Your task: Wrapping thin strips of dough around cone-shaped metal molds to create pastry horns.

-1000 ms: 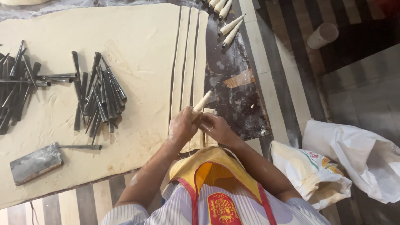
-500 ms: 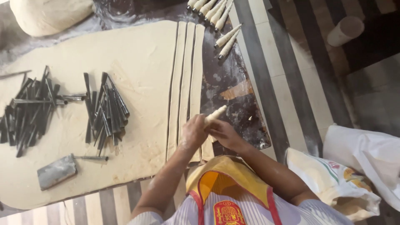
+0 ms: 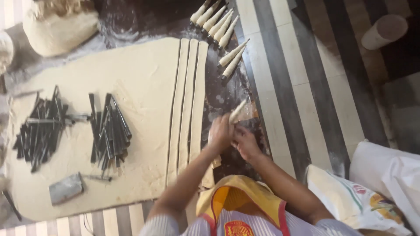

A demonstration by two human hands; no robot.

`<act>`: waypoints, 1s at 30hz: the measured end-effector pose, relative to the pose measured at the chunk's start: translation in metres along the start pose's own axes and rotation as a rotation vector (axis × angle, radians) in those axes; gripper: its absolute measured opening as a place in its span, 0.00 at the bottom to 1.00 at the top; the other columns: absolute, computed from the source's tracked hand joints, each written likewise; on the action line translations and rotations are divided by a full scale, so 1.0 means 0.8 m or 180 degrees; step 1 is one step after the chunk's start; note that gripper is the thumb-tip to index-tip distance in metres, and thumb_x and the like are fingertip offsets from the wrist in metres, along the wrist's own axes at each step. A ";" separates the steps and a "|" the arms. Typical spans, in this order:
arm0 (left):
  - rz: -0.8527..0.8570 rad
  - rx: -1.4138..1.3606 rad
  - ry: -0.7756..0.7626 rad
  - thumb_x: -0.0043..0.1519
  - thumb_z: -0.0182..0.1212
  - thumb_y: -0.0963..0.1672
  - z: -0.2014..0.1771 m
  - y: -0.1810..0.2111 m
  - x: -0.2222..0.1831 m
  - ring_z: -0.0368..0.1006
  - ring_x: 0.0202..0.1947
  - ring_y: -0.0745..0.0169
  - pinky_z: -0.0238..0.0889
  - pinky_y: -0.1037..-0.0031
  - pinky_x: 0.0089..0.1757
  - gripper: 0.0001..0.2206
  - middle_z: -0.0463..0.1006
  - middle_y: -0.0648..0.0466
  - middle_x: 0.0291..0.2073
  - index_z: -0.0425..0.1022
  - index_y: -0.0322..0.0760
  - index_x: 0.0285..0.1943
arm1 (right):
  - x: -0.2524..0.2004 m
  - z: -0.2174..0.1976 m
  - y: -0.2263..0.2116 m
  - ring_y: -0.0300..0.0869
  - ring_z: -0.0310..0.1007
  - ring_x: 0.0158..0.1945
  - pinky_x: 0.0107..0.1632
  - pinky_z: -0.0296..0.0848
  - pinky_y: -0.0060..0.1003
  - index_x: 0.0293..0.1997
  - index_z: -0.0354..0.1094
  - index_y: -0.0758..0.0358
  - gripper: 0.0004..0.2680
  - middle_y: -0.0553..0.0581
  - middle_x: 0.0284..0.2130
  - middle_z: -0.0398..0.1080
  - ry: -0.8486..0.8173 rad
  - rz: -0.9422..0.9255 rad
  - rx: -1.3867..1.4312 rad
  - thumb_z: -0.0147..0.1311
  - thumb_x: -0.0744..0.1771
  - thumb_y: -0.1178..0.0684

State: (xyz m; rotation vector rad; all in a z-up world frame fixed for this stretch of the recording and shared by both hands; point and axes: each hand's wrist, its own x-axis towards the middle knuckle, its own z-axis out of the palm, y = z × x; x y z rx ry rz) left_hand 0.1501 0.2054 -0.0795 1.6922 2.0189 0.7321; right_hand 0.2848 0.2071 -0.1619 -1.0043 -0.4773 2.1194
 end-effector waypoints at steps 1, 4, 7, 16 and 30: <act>-0.0079 -0.0015 -0.0009 0.66 0.55 0.44 -0.002 0.006 0.030 0.72 0.47 0.39 0.67 0.52 0.48 0.15 0.76 0.40 0.46 0.71 0.36 0.61 | -0.008 0.009 -0.025 0.38 0.71 0.38 0.35 0.69 0.31 0.61 0.67 0.66 0.13 0.56 0.44 0.74 0.0009 0.0077 -0.0026 0.55 0.69 0.60; -0.0277 0.0327 -0.0388 0.67 0.53 0.45 -0.003 0.014 0.127 0.72 0.48 0.41 0.67 0.54 0.48 0.14 0.74 0.39 0.47 0.72 0.36 0.58 | -0.008 0.009 -0.073 0.43 0.77 0.47 0.53 0.78 0.37 0.62 0.57 0.58 0.19 0.56 0.52 0.72 0.0324 -0.0100 0.0141 0.51 0.65 0.65; 0.0135 0.0363 0.0141 0.62 0.57 0.44 0.023 0.005 0.210 0.71 0.49 0.41 0.66 0.55 0.49 0.18 0.74 0.41 0.47 0.71 0.35 0.60 | 0.008 -0.041 -0.065 0.46 0.76 0.52 0.58 0.77 0.42 0.62 0.58 0.68 0.14 0.61 0.54 0.68 0.0332 -0.0074 0.0132 0.49 0.68 0.63; 0.0229 0.0696 0.0039 0.62 0.55 0.41 0.025 -0.033 0.191 0.70 0.53 0.44 0.66 0.55 0.50 0.18 0.72 0.45 0.54 0.70 0.34 0.62 | -0.007 -0.040 -0.015 0.45 0.75 0.45 0.53 0.78 0.39 0.59 0.66 0.69 0.11 0.58 0.46 0.72 0.0275 0.0086 -0.0716 0.51 0.70 0.62; -0.1892 0.1074 0.1153 0.59 0.64 0.42 -0.205 -0.387 -0.099 0.71 0.50 0.42 0.68 0.56 0.48 0.18 0.73 0.41 0.54 0.73 0.33 0.58 | -0.047 0.113 0.036 0.54 0.76 0.47 0.44 0.75 0.49 0.46 0.74 0.56 0.11 0.58 0.47 0.72 -0.0712 -0.0930 -0.5993 0.63 0.63 0.47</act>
